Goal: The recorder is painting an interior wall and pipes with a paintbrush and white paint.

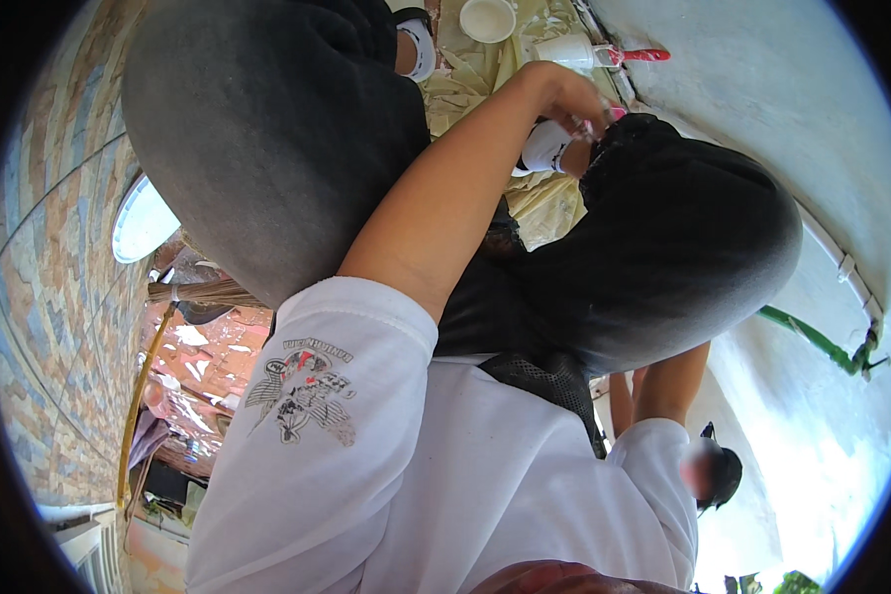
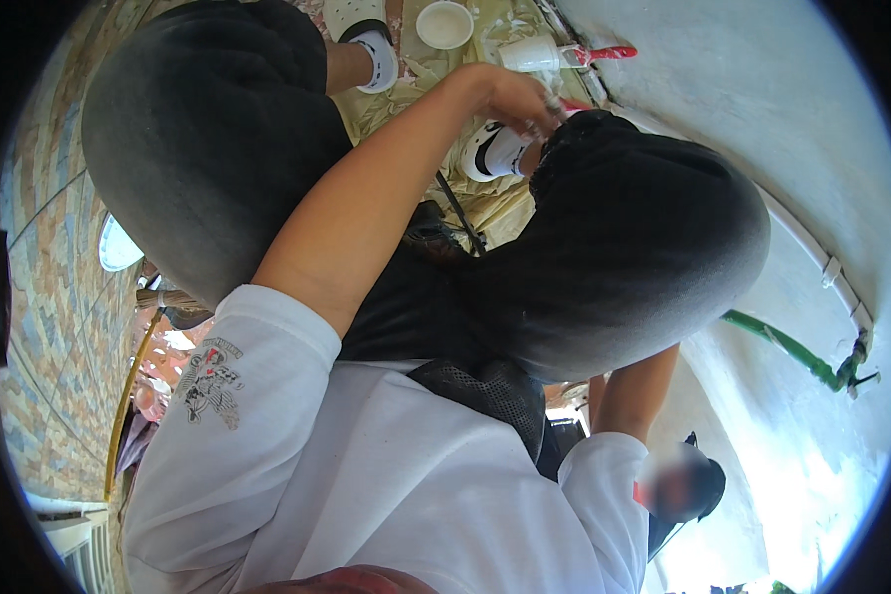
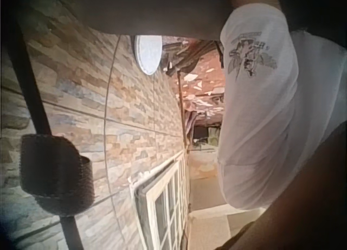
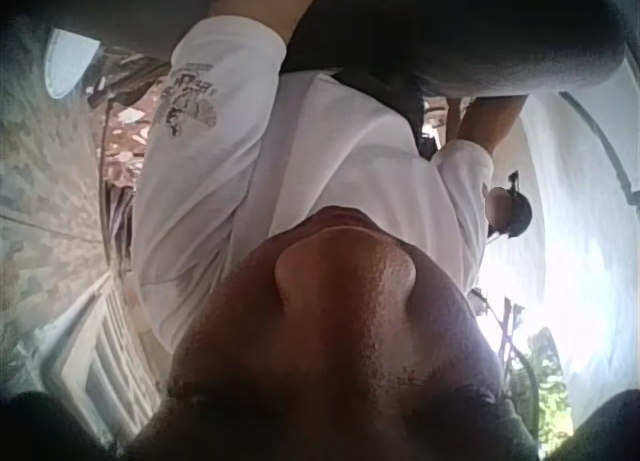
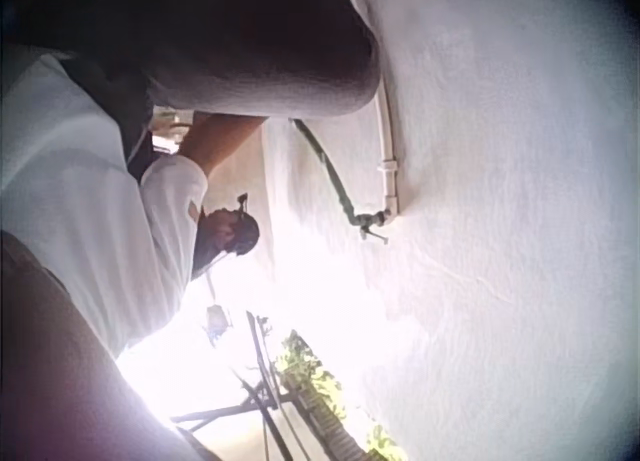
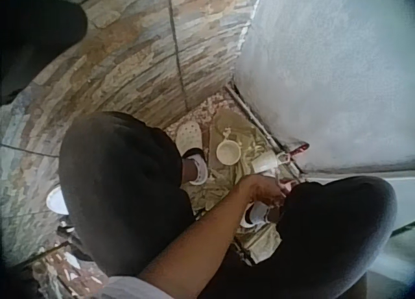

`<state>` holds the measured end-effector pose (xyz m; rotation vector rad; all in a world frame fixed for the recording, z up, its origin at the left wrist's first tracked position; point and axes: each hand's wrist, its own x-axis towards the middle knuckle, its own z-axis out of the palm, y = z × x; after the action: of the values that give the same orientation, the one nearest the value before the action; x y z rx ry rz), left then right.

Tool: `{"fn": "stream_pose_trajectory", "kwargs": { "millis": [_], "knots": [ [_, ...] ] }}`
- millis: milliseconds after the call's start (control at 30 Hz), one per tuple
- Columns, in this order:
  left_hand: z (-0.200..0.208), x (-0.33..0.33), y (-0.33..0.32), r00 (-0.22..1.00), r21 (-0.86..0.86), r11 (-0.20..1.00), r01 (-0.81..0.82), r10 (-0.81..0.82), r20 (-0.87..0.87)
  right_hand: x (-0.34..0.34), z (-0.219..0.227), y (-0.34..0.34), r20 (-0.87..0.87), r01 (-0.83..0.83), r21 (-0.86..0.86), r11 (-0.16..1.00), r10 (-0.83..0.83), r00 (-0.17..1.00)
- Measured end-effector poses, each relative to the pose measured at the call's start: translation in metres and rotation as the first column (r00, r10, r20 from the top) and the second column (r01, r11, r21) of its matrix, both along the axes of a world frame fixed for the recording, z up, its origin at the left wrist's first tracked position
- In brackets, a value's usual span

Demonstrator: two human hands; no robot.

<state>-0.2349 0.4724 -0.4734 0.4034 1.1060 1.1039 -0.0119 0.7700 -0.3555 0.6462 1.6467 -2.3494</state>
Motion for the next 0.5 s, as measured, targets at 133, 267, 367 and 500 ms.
{"fn": "stream_pose_trajectory", "kwargs": {
  "millis": [133, 267, 367, 500],
  "knots": [
    [0.008, 0.007, -0.018, 0.980, 0.021, 0.997, 0.079, -0.081, 0.182, 0.006, 0.020, -0.008, 0.007, 0.103, 0.224, 0.969, -0.108, 0.994],
    [0.030, -0.009, -0.025, 0.956, -0.042, 0.964, 0.262, -0.253, 0.148, -0.014, 0.034, -0.025, -0.026, 0.186, 0.406, 0.895, -0.193, 0.981],
    [0.053, -0.048, -0.011, 0.916, -0.313, 0.925, 0.216, -0.303, -0.262, -0.016, 0.058, -0.032, -0.087, 0.302, 0.568, 0.766, -0.309, 0.947],
    [0.054, -0.111, -0.044, 0.897, -0.238, 0.931, -0.276, 0.161, -0.411, -0.050, 0.086, -0.066, -0.196, 0.420, 0.666, 0.617, -0.399, 0.896]
  ]
}}
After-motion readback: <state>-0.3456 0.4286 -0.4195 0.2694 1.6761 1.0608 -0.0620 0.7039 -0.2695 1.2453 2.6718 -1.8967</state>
